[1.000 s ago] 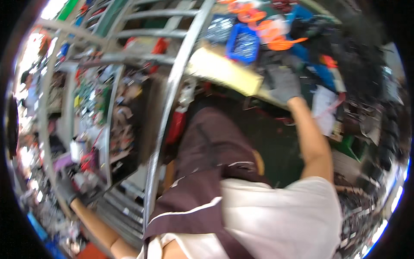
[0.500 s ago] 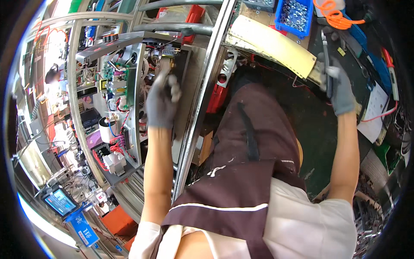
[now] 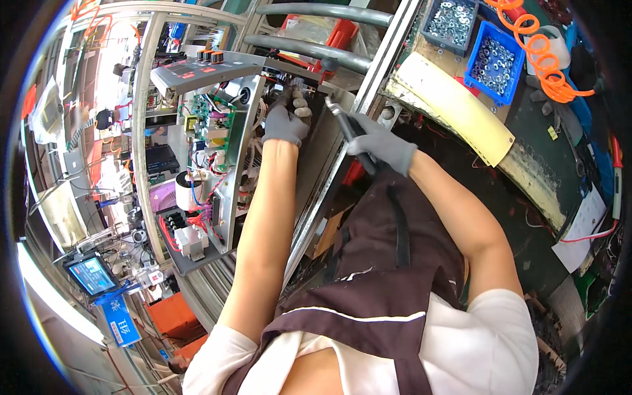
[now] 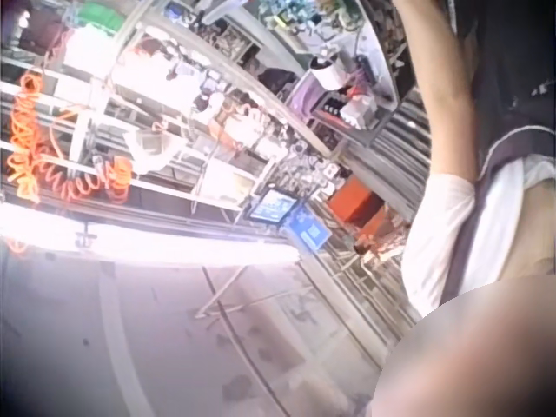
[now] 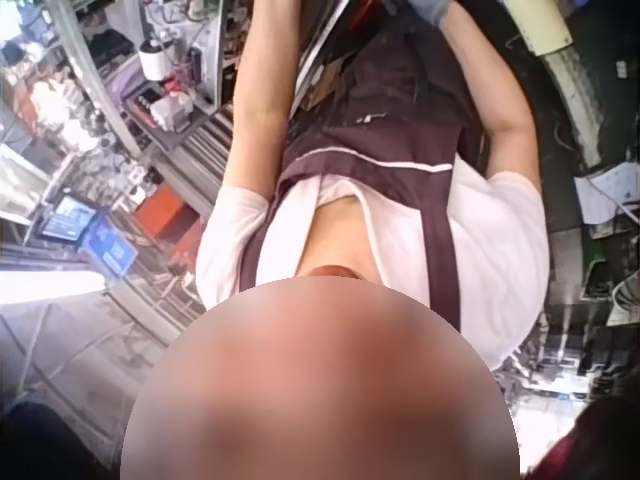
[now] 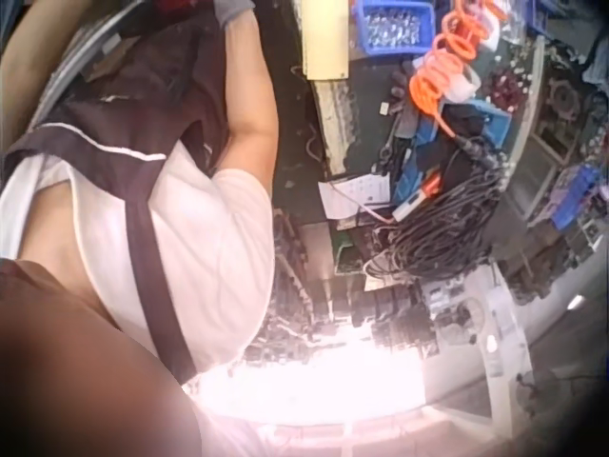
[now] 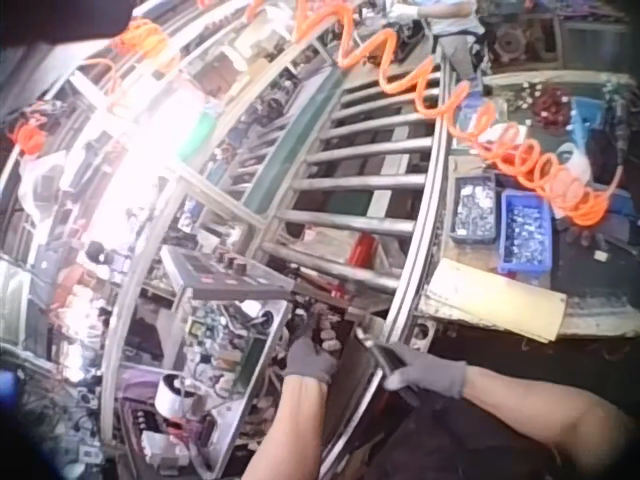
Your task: The person assembles an electronic device on a factory workbench. They connect wires to a circuit board, use a screwdriver to secure components, and apply a red substance from a bottle to the internal parts. Finally, they attach a label to the back of the device casing.
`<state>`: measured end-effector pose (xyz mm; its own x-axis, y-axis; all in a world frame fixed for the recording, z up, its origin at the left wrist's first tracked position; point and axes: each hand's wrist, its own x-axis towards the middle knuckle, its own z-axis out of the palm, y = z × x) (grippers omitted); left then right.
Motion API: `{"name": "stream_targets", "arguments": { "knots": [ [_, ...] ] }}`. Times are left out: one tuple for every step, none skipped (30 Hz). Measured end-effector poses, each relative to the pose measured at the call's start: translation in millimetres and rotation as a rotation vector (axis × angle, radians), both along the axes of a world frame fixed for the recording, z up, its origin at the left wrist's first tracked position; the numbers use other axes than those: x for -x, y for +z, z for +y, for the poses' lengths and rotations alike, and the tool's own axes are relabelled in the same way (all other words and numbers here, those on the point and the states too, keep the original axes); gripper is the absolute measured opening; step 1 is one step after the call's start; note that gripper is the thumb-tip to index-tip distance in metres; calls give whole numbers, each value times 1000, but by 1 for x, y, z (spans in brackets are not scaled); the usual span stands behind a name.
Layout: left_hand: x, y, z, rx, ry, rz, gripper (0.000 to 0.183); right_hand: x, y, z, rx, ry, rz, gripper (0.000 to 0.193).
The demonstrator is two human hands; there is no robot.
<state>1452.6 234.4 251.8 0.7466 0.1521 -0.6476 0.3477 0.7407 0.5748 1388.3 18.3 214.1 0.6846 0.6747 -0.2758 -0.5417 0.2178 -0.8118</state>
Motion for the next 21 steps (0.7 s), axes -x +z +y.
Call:
{"name": "stream_targets", "arguments": {
  "knots": [
    [1, 7, -3, 3, 14, 17, 14, -12, -7, 14, 234, 54, -135, 80],
    [3, 13, -4, 7, 34, 32, 14, -18, -7, 26, 365, -16, -315, 79],
    [4, 15, -3, 96, 42, 20, 16, -24, -6, 37, 493, -90, -496, 79],
    [4, 15, -2, 129, 49, 16, 17, -29, -2, 47, 620, -164, -680, 78],
    [3, 13, -2, 162, 55, 12, 18, -33, 2, 55, 668, -184, -681, 77],
    [2, 10, -2, 195, 58, 8, 19, -39, 7, 61, 695, -164, -701, 73],
    [4, 7, -2, 203, 98, -37, 19, -44, 15, 66, 721, -139, -721, 70],
    [2, 5, -2, 182, 124, -41, 19, -48, 21, 70, 747, -115, -740, 66],
    [0, 4, -1, 160, 150, -46, 19, -50, 19, 76, 744, -178, -776, 67],
    [-3, 5, -2, 141, 175, -49, 19, -53, 24, 77, 793, -161, -781, 66],
    [-2, 6, -3, 193, 176, -63, 18, -54, 31, 76, 842, -146, -785, 66],
    [-2, 6, -3, 193, 191, -60, 18, -54, 37, 74, 890, -131, -789, 65],
    [-2, 10, -7, 191, 209, -60, 18, -54, 41, 73, 917, -120, -809, 63],
    [-1, 14, -11, 190, 226, -61, 18, -56, 46, 70, 918, -91, -808, 63],
    [-3, 17, -20, 31, 299, -2, 13, -58, 51, 68, 919, -61, -806, 63],
    [0, 17, -18, 12, 235, -20, 10, -59, 53, 66, 922, -30, -800, 63],
    [4, 16, -15, -8, 170, -38, 8, -59, 51, 65, 938, -2, -839, 72],
    [4, 16, -12, -28, 106, -57, 7, -59, 49, 68, 948, -30, -857, 71],
    [1, 24, -22, -131, 189, 37, 5, -58, 45, 72, 960, -57, -871, 69],
    [2, 30, -27, -175, 200, 43, 5, -56, 43, 75, 971, -83, -877, 68],
    [5, 36, -31, -219, 211, 49, 6, -57, 44, 75, 980, -73, -873, 67]
  ]
}}
